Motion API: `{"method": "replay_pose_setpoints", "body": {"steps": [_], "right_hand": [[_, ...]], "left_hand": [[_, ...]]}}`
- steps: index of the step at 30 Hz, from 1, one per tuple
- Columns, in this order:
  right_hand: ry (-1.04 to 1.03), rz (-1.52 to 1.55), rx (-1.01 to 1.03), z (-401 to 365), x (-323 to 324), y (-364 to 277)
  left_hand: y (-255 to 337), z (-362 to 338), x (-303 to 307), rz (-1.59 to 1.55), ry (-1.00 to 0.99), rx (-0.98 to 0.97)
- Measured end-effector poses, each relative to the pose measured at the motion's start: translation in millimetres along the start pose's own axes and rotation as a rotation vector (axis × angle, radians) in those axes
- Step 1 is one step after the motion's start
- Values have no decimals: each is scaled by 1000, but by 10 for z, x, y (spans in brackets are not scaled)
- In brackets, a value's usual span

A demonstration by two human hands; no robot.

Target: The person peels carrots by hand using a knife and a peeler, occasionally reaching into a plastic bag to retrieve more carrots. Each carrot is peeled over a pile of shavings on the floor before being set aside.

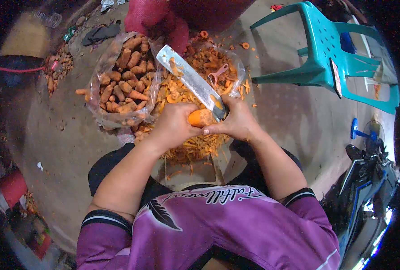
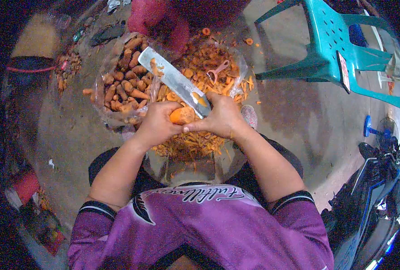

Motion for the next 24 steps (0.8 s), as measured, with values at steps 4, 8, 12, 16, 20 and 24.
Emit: {"method": "replay_pose_setpoints", "body": {"steps": [4, 8, 12, 16, 20, 24], "right_hand": [[5, -49, 13, -6, -45, -47], [-24, -39, 41, 6, -122, -39], [-8, -70, 76, 13, -158, -63], [-11, -87, 112, 36, -223, -82], [-54, -110, 127, 53, -287, -89], [-97, -72, 151, 86, -371, -19]], "left_hand": [[-47, 2, -20, 102, -22, 31], [-112, -2, -43, 111, -75, 92], [-168, -3, -74, 102, -125, 102], [-192, -5, -94, 79, -185, 96], [-189, -14, -115, -57, -218, 56], [-242, -44, -149, -110, -301, 144]]}}
Point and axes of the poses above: each hand's wrist, its own z-axis towards the middle knuckle, its own x-axis out of the back of the hand, y = z × x, the point moved 9 cm from there along z, towards the middle knuckle, and after that the axes turned 10 degrees about -y, right-handed, at the moved point
